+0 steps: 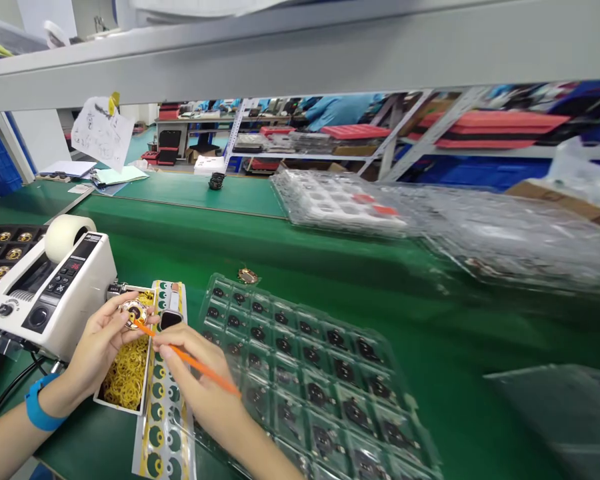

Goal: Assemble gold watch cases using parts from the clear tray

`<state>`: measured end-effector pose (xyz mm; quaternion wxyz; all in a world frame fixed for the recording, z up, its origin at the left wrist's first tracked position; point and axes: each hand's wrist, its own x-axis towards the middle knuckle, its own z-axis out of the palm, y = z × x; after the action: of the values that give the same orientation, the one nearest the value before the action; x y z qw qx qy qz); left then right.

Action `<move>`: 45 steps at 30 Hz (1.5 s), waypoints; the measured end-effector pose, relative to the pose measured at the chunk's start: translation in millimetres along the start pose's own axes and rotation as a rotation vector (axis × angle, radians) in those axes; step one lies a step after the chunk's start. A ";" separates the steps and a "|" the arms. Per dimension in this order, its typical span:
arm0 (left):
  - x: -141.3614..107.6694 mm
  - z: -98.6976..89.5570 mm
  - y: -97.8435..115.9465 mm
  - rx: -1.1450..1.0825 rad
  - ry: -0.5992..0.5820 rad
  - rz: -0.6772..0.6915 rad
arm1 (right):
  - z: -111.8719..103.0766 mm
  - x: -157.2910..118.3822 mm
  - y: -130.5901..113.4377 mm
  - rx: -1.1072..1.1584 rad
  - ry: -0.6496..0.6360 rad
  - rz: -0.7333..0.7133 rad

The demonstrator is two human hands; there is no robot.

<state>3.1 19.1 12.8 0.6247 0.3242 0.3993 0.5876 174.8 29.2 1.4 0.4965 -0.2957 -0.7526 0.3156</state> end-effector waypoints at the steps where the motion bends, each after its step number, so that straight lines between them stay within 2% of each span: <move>1: 0.1 -0.1 0.8 -0.009 0.004 -0.002 | 0.7 -1.3 1.5 -0.054 -0.025 -0.106; 4: 0.3 -0.1 3.1 -0.028 0.012 -0.009 | -0.7 -3.9 6.4 -0.259 -0.113 -0.409; 6: 0.6 -0.4 3.6 -0.033 0.012 -0.014 | -3.8 -4.4 8.4 -0.422 -0.170 -0.552; 10: 2.7 -1.8 1.3 -0.035 0.034 -0.035 | -8.3 -3.6 8.3 -0.599 -0.266 -0.666; 15: 6.6 -4.1 -3.3 -0.034 0.083 -0.049 | -7.8 -1.5 9.0 -0.619 -0.305 -0.685; 18: 5.9 -3.8 -5.0 -0.017 0.061 -0.057 | -6.3 -1.1 9.0 -0.489 -0.172 -0.631; 22: 0.5 -0.2 -5.3 0.027 0.009 -0.061 | -1.9 -2.7 5.0 -0.289 0.065 -0.451; 25: -3.5 2.8 -5.1 0.023 -0.013 -0.070 | 2.2 -4.0 3.6 -0.276 0.118 -0.369; 28: -5.4 4.2 -6.0 -0.008 -0.027 -0.094 | 4.6 -4.8 6.3 -0.303 0.154 -0.347; 31: -5.0 3.7 -9.0 -0.013 -0.011 -0.120 | 4.2 -6.7 10.3 -0.390 0.124 -0.407; 35: -1.9 0.9 -14.0 0.020 0.022 -0.146 | 2.3 -10.2 11.3 -0.684 -0.041 -0.614; 38: 0.7 -0.9 -15.2 0.061 0.038 -0.169 | 2.6 -9.6 7.6 -0.851 -0.141 -0.708; 42: 2.9 -0.3 -13.8 0.099 0.010 -0.167 | -0.3 -5.3 -0.5 -0.813 -0.125 -0.645; 45: 3.2 0.8 -13.2 0.096 -0.036 -0.139 | -9.1 -3.2 -9.3 -0.614 -0.010 -0.455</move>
<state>10.0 21.0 1.3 0.6549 0.3356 0.4373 0.5169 183.1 22.7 9.5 0.4387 -0.2547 -0.8608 -0.0414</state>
